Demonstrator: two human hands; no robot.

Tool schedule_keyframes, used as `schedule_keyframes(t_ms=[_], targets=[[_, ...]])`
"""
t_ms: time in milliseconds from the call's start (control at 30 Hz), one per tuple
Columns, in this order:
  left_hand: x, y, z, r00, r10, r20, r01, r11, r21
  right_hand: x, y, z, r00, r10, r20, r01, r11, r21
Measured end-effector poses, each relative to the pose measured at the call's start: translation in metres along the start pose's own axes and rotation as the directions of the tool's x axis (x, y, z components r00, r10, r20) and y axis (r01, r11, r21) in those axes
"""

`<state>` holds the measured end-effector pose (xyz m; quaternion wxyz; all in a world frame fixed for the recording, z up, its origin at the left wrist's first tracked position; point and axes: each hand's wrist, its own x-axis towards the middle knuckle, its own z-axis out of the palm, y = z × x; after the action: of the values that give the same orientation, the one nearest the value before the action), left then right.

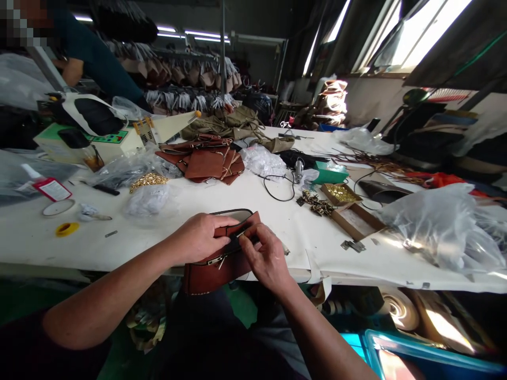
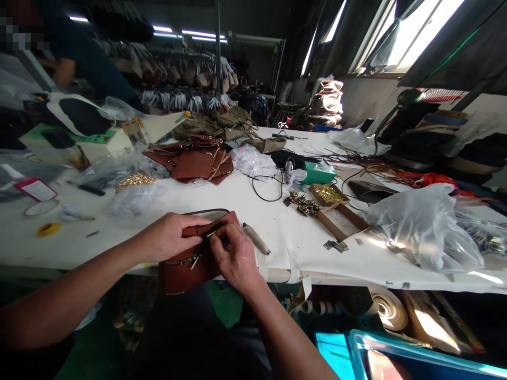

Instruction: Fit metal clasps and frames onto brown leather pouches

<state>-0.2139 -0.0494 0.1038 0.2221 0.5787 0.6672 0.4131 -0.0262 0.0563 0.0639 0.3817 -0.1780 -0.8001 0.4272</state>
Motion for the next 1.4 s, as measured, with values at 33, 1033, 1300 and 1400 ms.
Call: schedule_keyframes(t_ms=[33,1033,1300,1400], targets=[[-0.003,0.004,0.001,1.000,-0.005,0.016,0.005,1.000,0.000,-0.003,-0.003,-0.003,1.000,0.020,0.003,-0.020,1.000,0.008],[-0.029,0.037,0.010,0.957,-0.102,0.271,0.135,0.985,-0.108,-0.034,-0.007,-0.030,0.966,0.156,0.206,-0.220,0.915,0.338],[-0.026,0.030,0.019,0.927,-0.155,0.341,0.229,0.955,-0.189,-0.026,-0.012,-0.048,0.934,0.080,0.349,-0.172,0.956,0.239],[-0.025,0.028,0.023,0.918,-0.168,0.359,0.260,0.939,-0.226,-0.028,-0.008,-0.047,0.941,0.101,0.323,-0.176,0.961,0.215]])
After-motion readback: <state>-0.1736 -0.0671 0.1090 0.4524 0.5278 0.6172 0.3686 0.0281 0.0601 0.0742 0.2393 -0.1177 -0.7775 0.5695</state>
